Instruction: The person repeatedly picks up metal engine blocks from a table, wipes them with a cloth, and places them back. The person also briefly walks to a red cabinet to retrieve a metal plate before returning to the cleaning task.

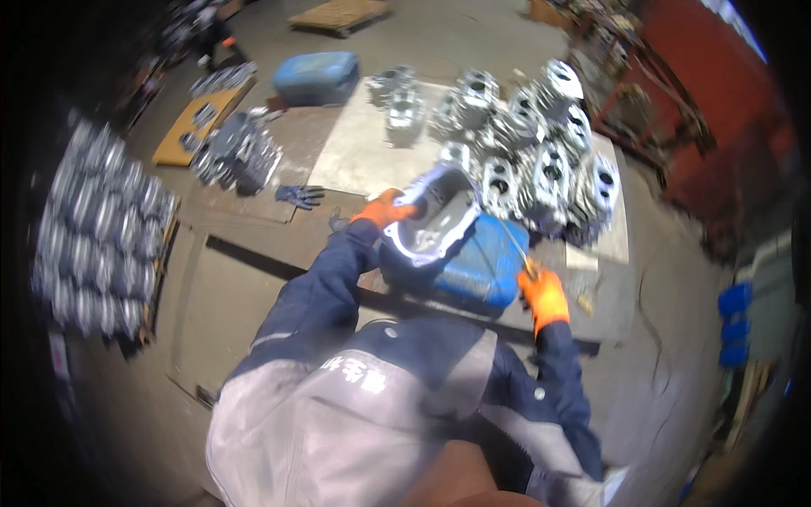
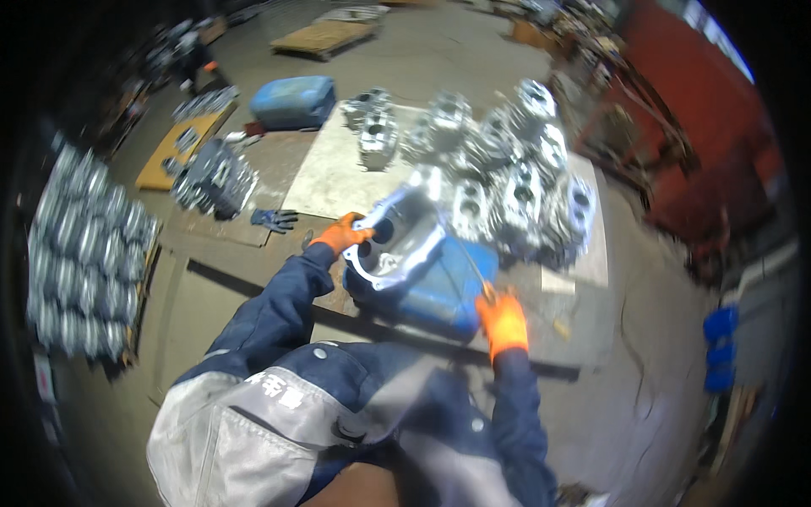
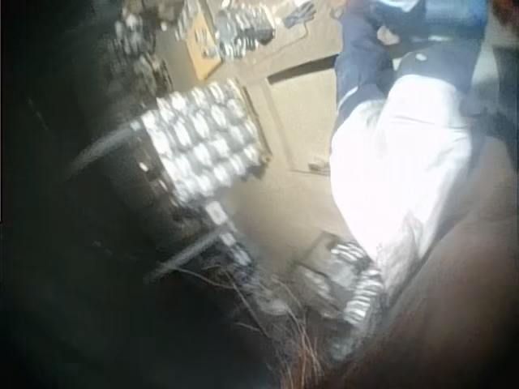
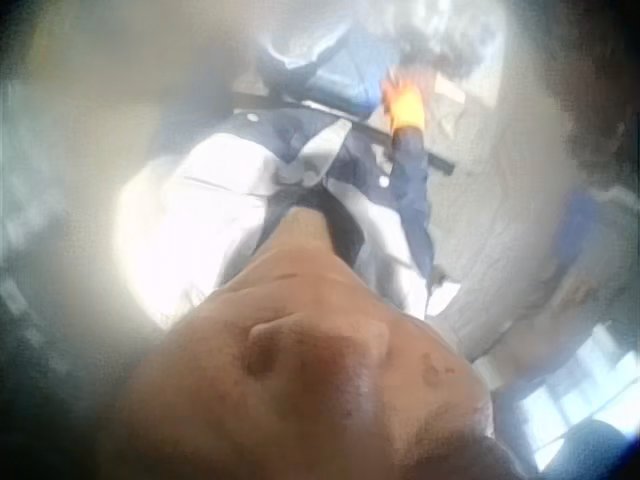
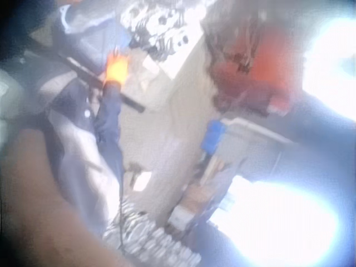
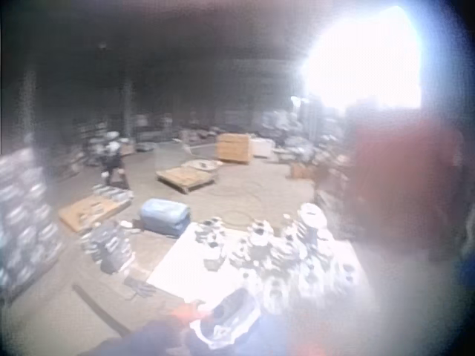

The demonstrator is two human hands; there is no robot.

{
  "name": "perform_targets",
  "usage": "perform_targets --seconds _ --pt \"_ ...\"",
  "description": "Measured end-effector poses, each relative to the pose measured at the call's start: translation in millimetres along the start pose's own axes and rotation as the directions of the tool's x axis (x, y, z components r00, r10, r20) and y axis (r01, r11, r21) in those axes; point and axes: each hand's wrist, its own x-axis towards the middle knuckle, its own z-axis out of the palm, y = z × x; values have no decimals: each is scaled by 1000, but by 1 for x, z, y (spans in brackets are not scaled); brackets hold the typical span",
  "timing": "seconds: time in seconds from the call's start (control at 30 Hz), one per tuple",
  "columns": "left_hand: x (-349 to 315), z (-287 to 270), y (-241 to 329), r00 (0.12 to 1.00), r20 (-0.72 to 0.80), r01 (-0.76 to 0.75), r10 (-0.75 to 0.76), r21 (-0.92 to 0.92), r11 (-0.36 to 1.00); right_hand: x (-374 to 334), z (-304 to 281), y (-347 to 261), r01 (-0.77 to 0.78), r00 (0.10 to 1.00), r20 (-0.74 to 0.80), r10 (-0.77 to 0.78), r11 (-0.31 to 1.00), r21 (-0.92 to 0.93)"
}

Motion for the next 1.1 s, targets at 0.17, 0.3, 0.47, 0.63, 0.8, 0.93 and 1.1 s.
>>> perform_targets --seconds 0.17,0.3,0.47,0.63,0.8,0.93,1.1 --pt "-14 -15 83 998 10 52 -56 269 962 6 36 15 -77 958 248 142 964 -254" --pt "-19 -4 111 999 -40 32 -16 445 895 44 61 5 -267 959 114 258 961 70" --pt "-5 7 107 999 -34 30 -14 520 853 48 74 33 82 990 135 -30 912 -403" --pt "10 -3 93 998 41 35 -54 368 929 52 84 47 180 961 253 -112 948 -262" --pt "5 0 87 999 4 36 -41 390 920 14 78 23 95 993 -37 -116 928 -359" --pt "12 17 96 981 155 -182 121 480 858 -15 54 31 -236 928 259 266 961 -141" --pt "29 29 75 1000 5 25 -27 272 962 7 39 93 -491 852 231 470 870 41"
